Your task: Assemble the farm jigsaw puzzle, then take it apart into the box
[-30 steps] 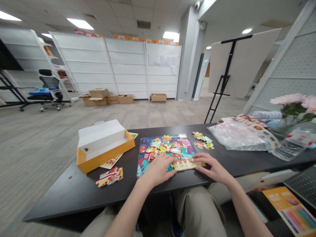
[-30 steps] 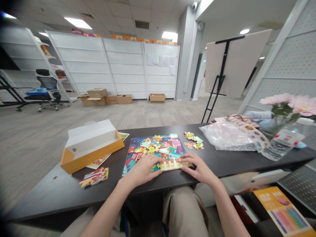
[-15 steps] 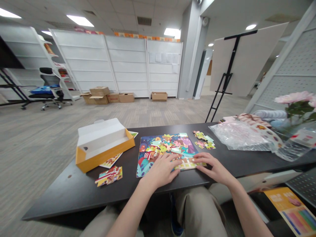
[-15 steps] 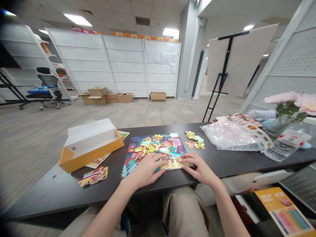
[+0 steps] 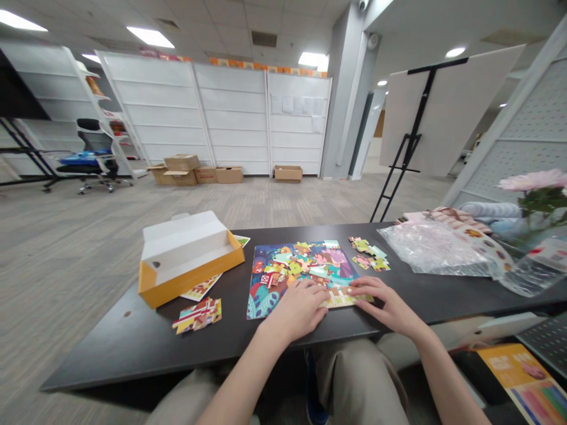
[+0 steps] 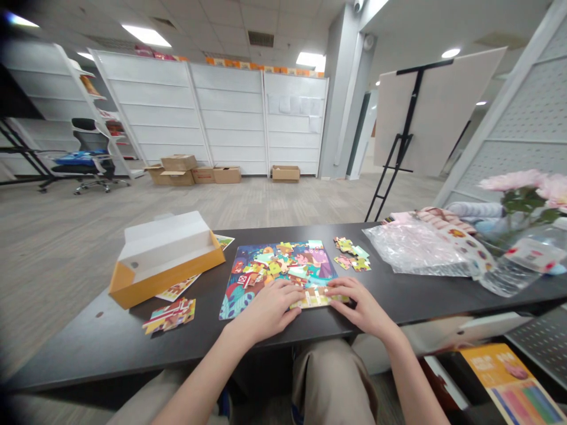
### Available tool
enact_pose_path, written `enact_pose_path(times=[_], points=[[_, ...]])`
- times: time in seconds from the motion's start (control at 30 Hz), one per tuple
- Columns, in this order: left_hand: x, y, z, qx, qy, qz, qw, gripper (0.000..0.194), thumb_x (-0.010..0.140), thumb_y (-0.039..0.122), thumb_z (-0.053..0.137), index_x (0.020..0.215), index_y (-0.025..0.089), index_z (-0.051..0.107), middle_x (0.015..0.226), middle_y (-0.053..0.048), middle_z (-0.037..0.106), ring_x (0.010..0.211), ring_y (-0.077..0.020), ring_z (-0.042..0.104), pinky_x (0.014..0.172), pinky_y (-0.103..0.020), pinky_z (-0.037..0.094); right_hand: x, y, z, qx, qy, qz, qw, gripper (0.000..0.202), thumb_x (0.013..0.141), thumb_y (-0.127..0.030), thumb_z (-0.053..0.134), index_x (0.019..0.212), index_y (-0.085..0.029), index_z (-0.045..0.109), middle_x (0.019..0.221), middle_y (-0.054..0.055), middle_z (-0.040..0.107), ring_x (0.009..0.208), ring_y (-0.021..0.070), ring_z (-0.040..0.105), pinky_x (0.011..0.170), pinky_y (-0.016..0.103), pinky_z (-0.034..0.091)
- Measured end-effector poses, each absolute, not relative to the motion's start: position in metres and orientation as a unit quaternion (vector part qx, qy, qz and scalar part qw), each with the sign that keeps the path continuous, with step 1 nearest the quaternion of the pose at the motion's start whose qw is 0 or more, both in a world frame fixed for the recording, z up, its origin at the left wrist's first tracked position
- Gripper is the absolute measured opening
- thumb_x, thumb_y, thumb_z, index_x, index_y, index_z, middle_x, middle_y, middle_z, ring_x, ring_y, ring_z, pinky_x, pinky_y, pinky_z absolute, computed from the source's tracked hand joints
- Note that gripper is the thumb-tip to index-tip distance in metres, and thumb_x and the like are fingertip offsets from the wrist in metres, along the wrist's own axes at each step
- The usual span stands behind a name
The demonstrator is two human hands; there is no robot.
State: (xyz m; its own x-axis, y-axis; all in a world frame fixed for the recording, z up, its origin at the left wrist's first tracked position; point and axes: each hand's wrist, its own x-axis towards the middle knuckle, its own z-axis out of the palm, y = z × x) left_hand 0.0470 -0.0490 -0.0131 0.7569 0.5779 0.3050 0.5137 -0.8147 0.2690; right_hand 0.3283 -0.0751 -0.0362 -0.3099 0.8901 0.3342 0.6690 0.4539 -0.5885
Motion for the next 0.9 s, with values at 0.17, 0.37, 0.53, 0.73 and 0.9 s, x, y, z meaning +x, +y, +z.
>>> enact_pose_path(times=[0.17,0.37,0.53,0.73,0.9], points=[[0.057,-0.053,-0.014,0.923,0.333,0.186,0.054,0.023,0.093,0.039,0.063,0.106,0.021,0.066,0.111,-0.008,0.069,0.11,-0.0276,0.058,0.097,-0.044,0.044,0.334,-0.07,-0.031,-0.505,-0.781,0.174,0.325,0.027,0.092,-0.047,0.062,0.099,-0.027,0.079,0.122,0.011,0.07,0.114,0.0293,0.063,0.103,0.047,0.048],[0.068,-0.052,-0.016,0.915,0.353,0.193,0.035,0.019,0.091,0.037,0.065,0.094,0.019,0.066,0.107,-0.009,0.068,0.108,-0.0274,0.056,0.092,-0.043,0.045,0.312,-0.019,0.015,-0.527,-0.792,0.126,0.283,0.03,0.091,-0.046,0.058,0.084,-0.023,0.075,0.089,0.008,0.075,0.081,0.0238,0.067,0.074,0.035,0.052],[0.069,-0.047,-0.016,0.912,0.362,0.187,0.042,0.023,0.087,0.04,0.069,0.092,0.017,0.067,0.098,-0.008,0.069,0.102,-0.0271,0.059,0.09,-0.042,0.046,0.265,0.035,0.04,-0.493,-0.854,0.156,0.068,0.016,0.075,-0.039,0.072,0.073,-0.022,0.072,0.069,0.002,0.072,0.061,0.0187,0.061,0.056,0.028,0.04],[0.072,-0.044,-0.021,0.913,0.365,0.177,0.039,0.027,0.086,0.042,0.068,0.093,0.017,0.067,0.098,-0.01,0.069,0.099,-0.0278,0.06,0.091,-0.044,0.046,0.249,0.062,0.025,-0.483,-0.861,0.159,0.016,0.019,0.061,-0.031,0.079,0.068,-0.022,0.064,0.066,0.0,0.067,0.06,0.0167,0.056,0.054,0.026,0.036],[0.067,-0.043,-0.017,0.913,0.355,0.189,0.075,0.038,0.087,0.054,0.065,0.094,0.017,0.069,0.099,-0.009,0.07,0.102,-0.028,0.061,0.09,-0.042,0.048,0.261,0.066,0.015,-0.469,-0.855,0.212,0.063,0.041,0.06,-0.034,0.082,0.095,-0.022,0.065,0.076,-0.001,0.066,0.066,0.0169,0.057,0.055,0.024,0.038]])
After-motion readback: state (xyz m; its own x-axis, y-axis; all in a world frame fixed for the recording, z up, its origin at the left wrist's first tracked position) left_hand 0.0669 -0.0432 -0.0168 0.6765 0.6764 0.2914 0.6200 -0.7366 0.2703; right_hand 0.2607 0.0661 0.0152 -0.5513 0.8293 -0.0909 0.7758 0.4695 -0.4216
